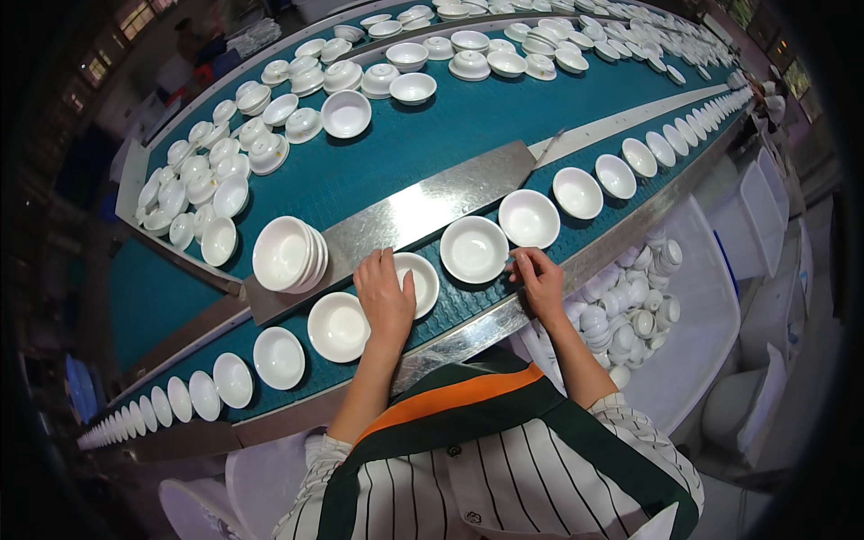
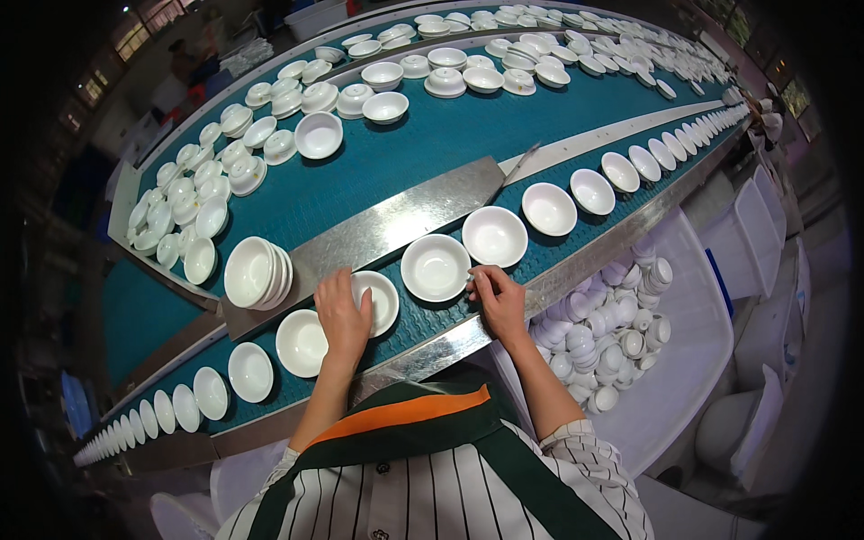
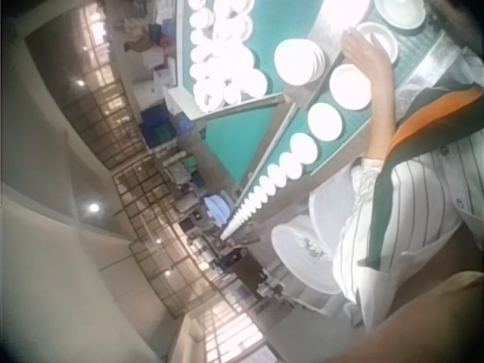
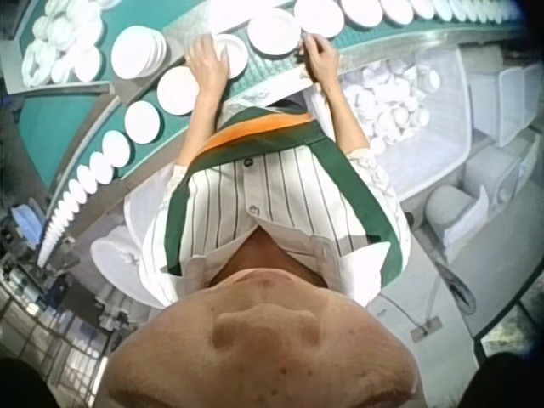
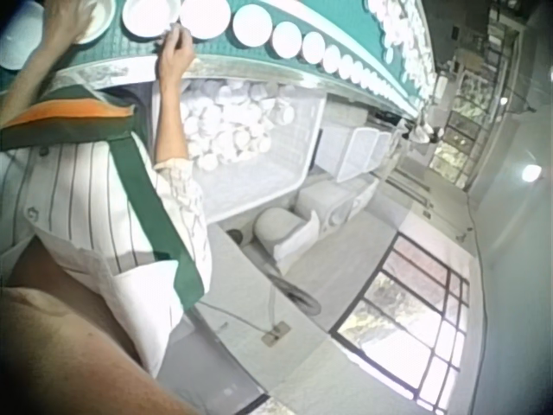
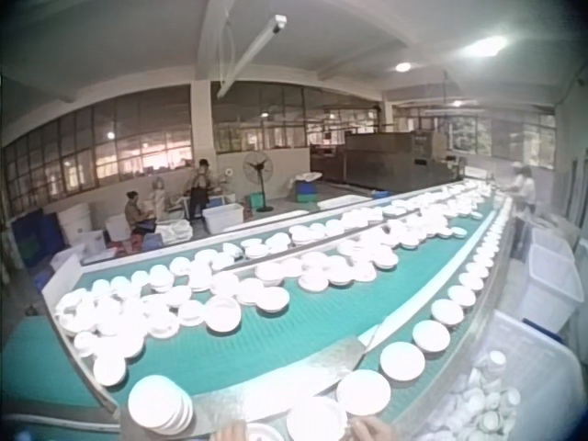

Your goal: The person sorts white bowls on a conveyor belt by hand, placing them into large white bins and moving them between different sections of the belt.

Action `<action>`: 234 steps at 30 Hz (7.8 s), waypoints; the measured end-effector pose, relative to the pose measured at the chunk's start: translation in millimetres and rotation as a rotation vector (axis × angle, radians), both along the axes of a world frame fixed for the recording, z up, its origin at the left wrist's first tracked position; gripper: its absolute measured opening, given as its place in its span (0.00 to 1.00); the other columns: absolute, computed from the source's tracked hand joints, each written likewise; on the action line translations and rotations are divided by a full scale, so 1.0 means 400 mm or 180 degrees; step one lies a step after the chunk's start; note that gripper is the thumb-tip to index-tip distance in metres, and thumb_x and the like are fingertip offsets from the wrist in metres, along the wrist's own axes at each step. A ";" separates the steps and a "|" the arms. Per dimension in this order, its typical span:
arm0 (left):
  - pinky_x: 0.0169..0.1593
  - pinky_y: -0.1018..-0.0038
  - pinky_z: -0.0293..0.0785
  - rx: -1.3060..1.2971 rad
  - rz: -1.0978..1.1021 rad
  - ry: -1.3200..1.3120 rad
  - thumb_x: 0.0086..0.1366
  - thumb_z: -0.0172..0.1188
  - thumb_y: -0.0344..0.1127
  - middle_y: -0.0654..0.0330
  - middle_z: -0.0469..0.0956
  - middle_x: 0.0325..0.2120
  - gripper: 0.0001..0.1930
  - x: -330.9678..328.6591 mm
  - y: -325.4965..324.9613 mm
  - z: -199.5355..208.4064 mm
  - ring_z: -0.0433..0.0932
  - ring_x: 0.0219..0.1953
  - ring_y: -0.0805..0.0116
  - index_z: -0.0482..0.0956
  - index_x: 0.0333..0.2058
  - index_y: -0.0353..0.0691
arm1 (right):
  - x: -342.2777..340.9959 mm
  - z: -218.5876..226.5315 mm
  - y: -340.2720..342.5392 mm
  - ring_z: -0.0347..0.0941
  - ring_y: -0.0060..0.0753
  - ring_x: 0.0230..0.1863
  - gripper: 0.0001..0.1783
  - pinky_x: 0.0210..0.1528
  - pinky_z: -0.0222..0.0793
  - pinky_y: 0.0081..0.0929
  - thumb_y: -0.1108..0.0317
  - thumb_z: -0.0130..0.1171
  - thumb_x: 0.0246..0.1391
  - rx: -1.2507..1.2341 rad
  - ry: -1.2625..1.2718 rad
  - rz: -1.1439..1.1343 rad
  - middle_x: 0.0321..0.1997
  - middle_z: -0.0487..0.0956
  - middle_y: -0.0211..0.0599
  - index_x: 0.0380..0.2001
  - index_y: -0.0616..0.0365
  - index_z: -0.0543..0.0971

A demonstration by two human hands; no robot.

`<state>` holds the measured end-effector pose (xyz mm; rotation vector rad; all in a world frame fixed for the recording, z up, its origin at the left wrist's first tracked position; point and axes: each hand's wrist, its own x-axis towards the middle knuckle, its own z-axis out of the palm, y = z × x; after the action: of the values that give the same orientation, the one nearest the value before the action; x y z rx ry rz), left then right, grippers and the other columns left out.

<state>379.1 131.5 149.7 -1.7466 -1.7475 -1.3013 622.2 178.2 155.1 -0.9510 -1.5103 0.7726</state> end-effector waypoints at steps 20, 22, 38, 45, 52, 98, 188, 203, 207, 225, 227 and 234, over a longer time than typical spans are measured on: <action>0.49 0.59 0.63 -0.0426 -0.0253 0.0132 0.52 0.59 0.27 0.46 0.74 0.34 0.22 0.170 0.113 0.057 0.71 0.41 0.49 0.70 0.48 0.31 | 0.196 0.049 0.121 0.74 0.18 0.24 0.09 0.28 0.69 0.16 0.69 0.52 0.60 0.0008 0.0070 0.0033 0.25 0.79 0.33 0.36 0.64 0.78; 0.50 0.59 0.63 -0.0252 -0.0594 0.0043 0.54 0.59 0.30 0.44 0.75 0.35 0.21 0.221 0.148 0.084 0.71 0.42 0.49 0.70 0.48 0.30 | 0.223 0.055 0.135 0.74 0.18 0.24 0.09 0.28 0.69 0.16 0.69 0.52 0.61 -0.0009 0.0034 -0.0014 0.25 0.79 0.33 0.36 0.64 0.78; 0.50 0.57 0.62 -0.0555 -0.0477 -0.0063 0.53 0.57 0.27 0.44 0.74 0.37 0.23 0.362 0.257 0.082 0.71 0.42 0.46 0.69 0.50 0.33 | 0.390 0.121 0.222 0.72 0.17 0.23 0.09 0.27 0.68 0.16 0.70 0.52 0.60 0.0013 0.0148 0.0014 0.24 0.78 0.32 0.35 0.63 0.78; 0.46 0.62 0.63 -0.1122 -0.0964 -0.0354 0.58 0.58 0.37 0.52 0.75 0.21 0.18 0.519 0.335 0.169 0.73 0.32 0.53 0.73 0.42 0.31 | 0.467 0.141 0.263 0.73 0.17 0.23 0.10 0.28 0.69 0.16 0.68 0.52 0.61 -0.0014 0.0017 -0.0084 0.24 0.79 0.32 0.36 0.63 0.78; 0.50 0.54 0.63 -0.1231 -0.0876 -0.0664 0.54 0.53 0.27 0.44 0.77 0.30 0.13 0.514 0.344 0.130 0.75 0.37 0.44 0.72 0.41 0.33 | 0.539 0.158 0.300 0.74 0.18 0.23 0.09 0.27 0.69 0.17 0.68 0.53 0.60 0.0016 0.0089 -0.0065 0.24 0.79 0.33 0.35 0.63 0.78; 0.49 0.56 0.63 -0.1207 -0.0563 0.0138 0.56 0.53 0.28 0.45 0.76 0.26 0.18 0.948 0.579 0.213 0.74 0.34 0.49 0.71 0.46 0.32 | 1.120 0.278 0.748 0.72 0.48 0.38 0.24 0.44 0.65 0.42 0.67 0.62 0.45 0.1240 -0.2423 -0.1543 0.36 0.77 0.48 0.46 0.67 0.73; 0.54 0.54 0.62 -0.1127 -0.0841 0.0126 0.57 0.61 0.37 0.49 0.75 0.26 0.21 2.183 1.308 0.508 0.74 0.33 0.52 0.73 0.47 0.32 | 2.111 0.722 1.974 0.77 0.50 0.41 0.27 0.47 0.71 0.37 0.61 0.61 0.49 0.0017 -0.1969 -0.1103 0.44 0.78 0.54 0.48 0.67 0.72; 0.53 0.61 0.62 -0.1075 -0.0505 -0.0792 0.59 0.60 0.36 0.49 0.77 0.37 0.22 2.272 1.347 0.560 0.72 0.43 0.52 0.71 0.50 0.33 | 2.167 0.784 1.749 0.77 0.37 0.29 0.16 0.31 0.73 0.32 0.66 0.55 0.49 0.0044 -0.2019 0.1970 0.31 0.79 0.44 0.41 0.63 0.76; 0.50 0.61 0.64 -0.1125 -0.0743 -0.0731 0.59 0.60 0.38 0.46 0.77 0.34 0.23 2.358 1.426 0.580 0.74 0.39 0.50 0.71 0.50 0.34 | 2.220 0.720 1.652 0.77 0.46 0.35 0.16 0.39 0.71 0.36 0.63 0.59 0.50 0.0798 -0.2652 0.1933 0.36 0.79 0.49 0.40 0.61 0.77; 0.49 0.60 0.64 -0.0956 -0.0562 -0.0048 0.56 0.62 0.36 0.47 0.76 0.29 0.23 2.586 1.562 0.620 0.73 0.35 0.49 0.70 0.49 0.32 | 2.543 0.697 1.637 0.65 0.46 0.57 0.25 0.58 0.61 0.39 0.61 0.63 0.48 0.1506 -0.2586 0.1097 0.53 0.72 0.43 0.49 0.58 0.74; 0.45 0.61 0.65 -0.1279 -0.0453 -0.0075 0.56 0.61 0.36 0.47 0.74 0.22 0.21 2.610 1.587 0.599 0.73 0.29 0.49 0.70 0.47 0.32 | 2.575 0.709 1.656 0.69 0.46 0.51 0.22 0.53 0.64 0.37 0.63 0.62 0.48 0.1509 -0.2670 0.0966 0.49 0.74 0.43 0.47 0.59 0.74; 0.41 0.61 0.63 -0.1688 -0.0221 0.0057 0.56 0.56 0.29 0.51 0.76 0.24 0.10 2.632 1.615 0.615 0.73 0.33 0.53 0.70 0.36 0.35 | 2.670 0.680 1.687 0.73 0.45 0.40 0.15 0.44 0.69 0.37 0.67 0.61 0.48 0.1345 -0.2807 0.1335 0.39 0.78 0.40 0.40 0.60 0.77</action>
<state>1431.8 777.6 395.9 -2.0940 -2.1794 -0.8873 1690.2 853.1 427.3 -0.6721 -2.5752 0.2651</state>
